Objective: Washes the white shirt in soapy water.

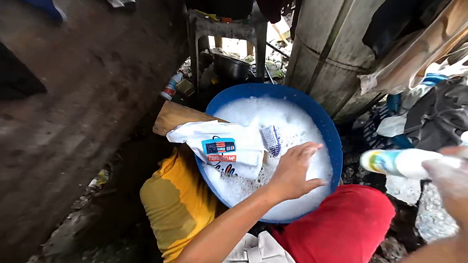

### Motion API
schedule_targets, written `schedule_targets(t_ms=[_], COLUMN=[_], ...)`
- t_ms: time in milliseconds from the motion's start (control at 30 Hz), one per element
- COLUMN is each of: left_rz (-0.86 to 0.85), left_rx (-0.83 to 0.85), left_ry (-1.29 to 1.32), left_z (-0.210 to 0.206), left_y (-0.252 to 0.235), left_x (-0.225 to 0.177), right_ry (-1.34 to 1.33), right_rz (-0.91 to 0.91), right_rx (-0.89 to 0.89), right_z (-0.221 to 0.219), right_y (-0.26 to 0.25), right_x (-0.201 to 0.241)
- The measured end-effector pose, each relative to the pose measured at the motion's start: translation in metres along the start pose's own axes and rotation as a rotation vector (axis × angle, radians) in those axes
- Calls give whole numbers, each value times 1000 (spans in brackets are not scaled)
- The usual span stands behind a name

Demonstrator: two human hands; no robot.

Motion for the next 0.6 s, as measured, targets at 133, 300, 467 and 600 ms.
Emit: schedule_targets(t_ms=[133, 300, 467, 600], left_rz=[-91, 119, 321, 459], left_rx=[-187, -474, -518, -112], left_ry=[-64, 158, 331, 150], left_z=[0, 38, 63, 83], left_y=[-10, 23, 40, 45], left_x=[10, 50, 64, 80], right_ry=[-203, -632, -975, -1143], right_rz=[228, 230, 121, -105], right_rx=[5, 70, 544, 638], right_z=[-5, -64, -144, -173], right_y=[-22, -28, -15, -11], right_x=[111, 186, 228, 233])
Point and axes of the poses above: each hand's wrist, its own y-axis away from the middle knuckle, its own z-axis out of the back of the hand, x = y × z, the point moved 4 cm from there along -y, towards the middle knuckle, and after that the axes turned 14 degrees about y, right-handed, at the moved point
